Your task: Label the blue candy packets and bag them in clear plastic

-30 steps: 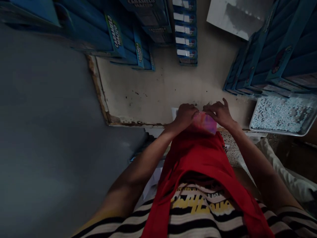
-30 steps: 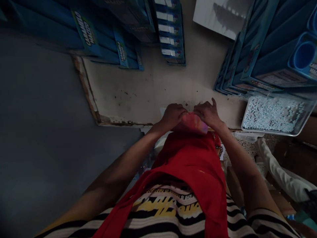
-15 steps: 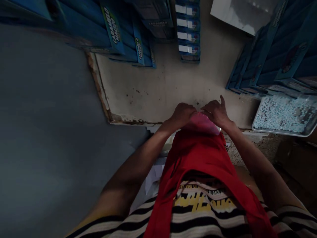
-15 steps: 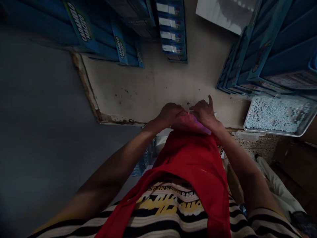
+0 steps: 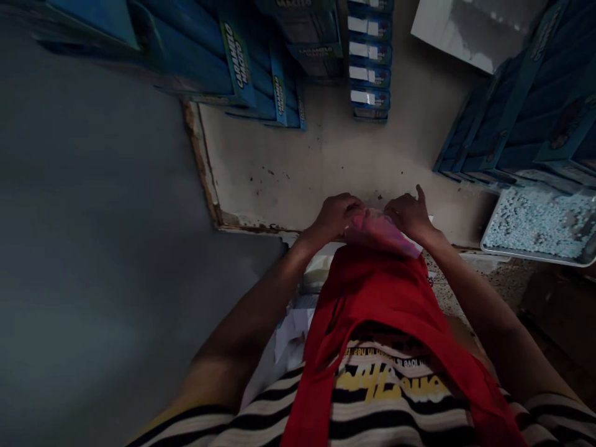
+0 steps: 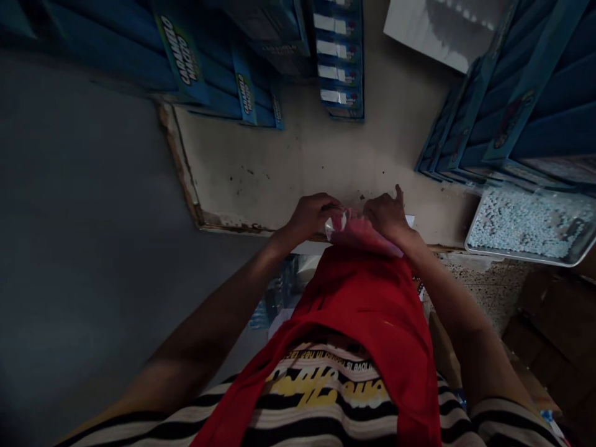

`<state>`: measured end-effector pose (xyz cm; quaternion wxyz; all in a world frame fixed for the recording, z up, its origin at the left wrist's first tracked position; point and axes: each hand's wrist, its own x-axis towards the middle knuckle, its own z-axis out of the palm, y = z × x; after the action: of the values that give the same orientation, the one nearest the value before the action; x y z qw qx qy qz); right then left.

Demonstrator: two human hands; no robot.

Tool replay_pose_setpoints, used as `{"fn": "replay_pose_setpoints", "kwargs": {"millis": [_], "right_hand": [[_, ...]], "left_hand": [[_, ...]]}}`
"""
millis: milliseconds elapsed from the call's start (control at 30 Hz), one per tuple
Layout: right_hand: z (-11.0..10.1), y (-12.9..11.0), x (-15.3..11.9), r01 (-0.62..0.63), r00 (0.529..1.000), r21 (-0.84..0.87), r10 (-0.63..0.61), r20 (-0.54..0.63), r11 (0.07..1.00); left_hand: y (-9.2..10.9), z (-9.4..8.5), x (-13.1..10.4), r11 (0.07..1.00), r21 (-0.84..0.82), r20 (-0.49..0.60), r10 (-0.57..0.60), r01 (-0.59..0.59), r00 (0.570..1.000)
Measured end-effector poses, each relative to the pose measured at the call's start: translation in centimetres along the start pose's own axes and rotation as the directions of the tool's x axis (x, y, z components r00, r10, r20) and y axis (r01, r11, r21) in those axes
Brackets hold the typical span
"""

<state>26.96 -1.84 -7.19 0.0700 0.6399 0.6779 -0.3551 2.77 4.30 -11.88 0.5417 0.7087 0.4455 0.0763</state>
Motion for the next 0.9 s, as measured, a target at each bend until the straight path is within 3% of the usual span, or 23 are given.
{"fn": "replay_pose_setpoints", "kwargs": {"millis": [133,233,367,567,767,900], "right_hand": [[1.2,-1.7,0.9,0.056,0.992,0.046,-0.051,-0.119,0.997],[1.7,-2.6,1.7,0.062,0.994,0.079,-0.054,-0.096,0.995],[1.1,-2.6,2.4,0.041,0.998,0.155,-0.033,-0.052,0.987],[-1.2,-2.6,2.6,0.061,0.998,0.201,-0.059,-0.014,0.978],[-4.4,-3.9,1.5,0.062,0.998,0.136,-0.063,0.002,0.989],[-6.6,-3.4,2.0,0.061,0.998,0.261,-0.054,-0.033,0.964]], "left_hand": [[0.2,-0.4,0.4,0.999,-0.016,-0.003,-0.047,0.047,0.999],[0.8,-0.4,0.3,0.991,-0.046,-0.043,-0.125,0.123,0.991],[1.2,-0.7,-0.3,0.963,-0.101,-0.166,-0.266,0.252,0.95],[1.1,-2.4,0.0,0.991,-0.088,-0.083,-0.107,0.099,0.991],[1.8,-5.8,0.6,0.968,-0.117,-0.133,-0.236,0.221,0.963],[2.3,-9.3,0.8,0.98,-0.182,-0.288,-0.125,0.074,0.949]]}}
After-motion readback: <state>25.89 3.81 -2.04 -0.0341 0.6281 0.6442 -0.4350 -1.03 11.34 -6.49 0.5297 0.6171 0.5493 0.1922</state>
